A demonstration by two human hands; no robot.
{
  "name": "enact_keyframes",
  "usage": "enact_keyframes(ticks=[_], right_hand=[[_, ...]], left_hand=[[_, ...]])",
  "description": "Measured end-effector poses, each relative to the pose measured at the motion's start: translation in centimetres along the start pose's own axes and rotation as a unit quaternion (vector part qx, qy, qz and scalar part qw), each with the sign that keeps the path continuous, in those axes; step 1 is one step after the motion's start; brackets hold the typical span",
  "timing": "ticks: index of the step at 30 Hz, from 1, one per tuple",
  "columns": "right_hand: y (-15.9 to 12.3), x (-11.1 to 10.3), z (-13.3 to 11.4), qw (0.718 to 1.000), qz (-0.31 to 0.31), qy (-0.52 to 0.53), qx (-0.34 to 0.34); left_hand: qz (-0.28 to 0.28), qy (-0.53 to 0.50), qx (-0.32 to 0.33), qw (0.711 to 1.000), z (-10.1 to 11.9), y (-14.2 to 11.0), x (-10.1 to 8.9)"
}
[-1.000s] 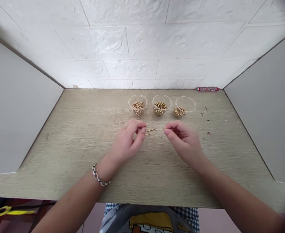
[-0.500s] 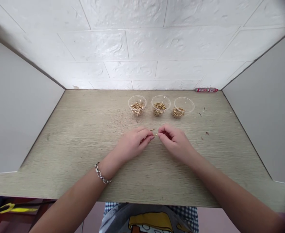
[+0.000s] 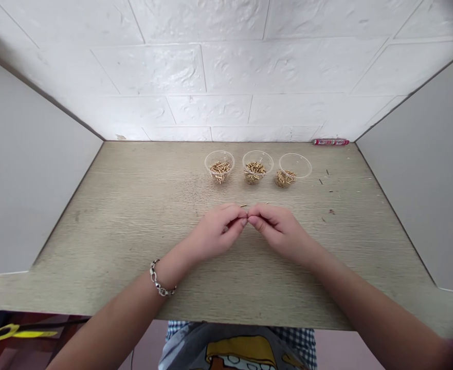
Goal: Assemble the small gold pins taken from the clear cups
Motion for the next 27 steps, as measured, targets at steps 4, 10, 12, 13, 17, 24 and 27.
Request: enact_keyframes(ticks=[4,10,12,13,17,24,27], right_hand=[[-0.3,-0.7,-2.0,0.993,0.016,-0.047,-0.106],[-1.2,-1.3,-4.1,0.961,0.049,-0.137,-0.233],[-1.2,-1.4,-4.2,0.959,0.062,-0.142,-0.236],[-1.1,-1.5,-4.0,0.964,0.068,-0.132,-0.220],[-0.3,-1.3,-1.9,0.993,0.064,-0.049,-0.084],[-0.2,0.3,-0.3,0.997,0.016,0.072,0.033],[-0.3,0.1,-1.2,0.997,0.016,0.077,0.003]], left_hand=[[-0.044,-0.193,-0.141,0.970,-1.5,-0.4,1.2],[-0.071,-0.430,-0.285,0.854,-2.2,-1.5,3.3],[-0.073,-0.378,-0.263,0.885,-2.2,-1.5,2.9],[-0.065,-0.316,-0.224,0.919,-2.0,-1.2,2.3],[0.004,0.039,0.037,0.999,0.5,-0.4,-0.3],[0.066,0.227,0.256,0.937,4.1,-1.7,-0.6],[0.060,0.152,0.212,0.964,4.0,-1.4,-1.1]])
Point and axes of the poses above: each hand's wrist, its own y-axis towards the middle knuckle, its own x-axis out of the palm, z = x × y, the point moved 10 cm from there along y, towards the middle knuckle, and after that the axes turned 13 degrees about z, right-handed, at the moved point
